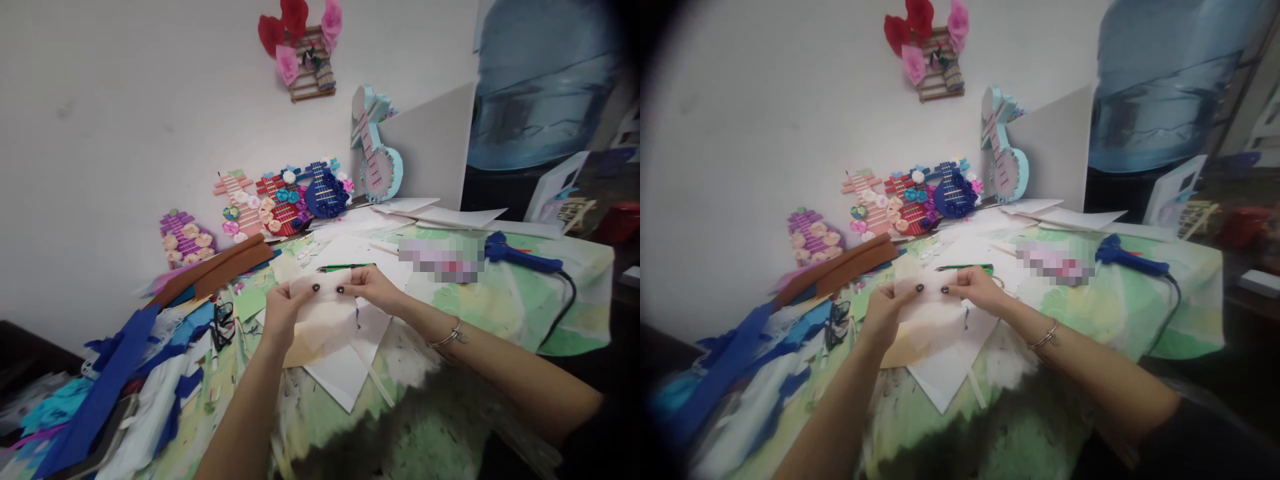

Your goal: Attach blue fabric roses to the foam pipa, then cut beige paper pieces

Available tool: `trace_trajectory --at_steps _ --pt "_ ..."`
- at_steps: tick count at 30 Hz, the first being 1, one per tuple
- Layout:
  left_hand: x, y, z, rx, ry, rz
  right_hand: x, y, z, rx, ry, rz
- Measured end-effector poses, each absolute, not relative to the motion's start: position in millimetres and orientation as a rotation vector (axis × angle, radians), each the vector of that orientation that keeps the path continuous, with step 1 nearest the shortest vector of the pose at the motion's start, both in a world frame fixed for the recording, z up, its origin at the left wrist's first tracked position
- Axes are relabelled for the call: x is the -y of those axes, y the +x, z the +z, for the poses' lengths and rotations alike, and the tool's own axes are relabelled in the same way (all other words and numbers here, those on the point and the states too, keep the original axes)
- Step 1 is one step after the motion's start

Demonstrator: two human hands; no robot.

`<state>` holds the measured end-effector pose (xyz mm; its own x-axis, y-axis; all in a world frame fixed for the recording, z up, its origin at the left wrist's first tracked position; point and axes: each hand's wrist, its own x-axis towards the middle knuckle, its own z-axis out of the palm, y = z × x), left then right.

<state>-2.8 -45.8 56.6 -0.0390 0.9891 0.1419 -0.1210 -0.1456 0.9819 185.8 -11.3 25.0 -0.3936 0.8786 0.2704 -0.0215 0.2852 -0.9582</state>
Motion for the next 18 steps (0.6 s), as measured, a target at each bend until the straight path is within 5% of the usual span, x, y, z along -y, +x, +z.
trace_trajectory --at_steps 11,18 --pt "47 -15 70 -1.106 1.193 1.387 -19 219 21 1.957 -1.54 0.476" --pt "46 -20 71 -1.118 1.213 1.369 -17 219 21 2.124 -1.63 0.451"
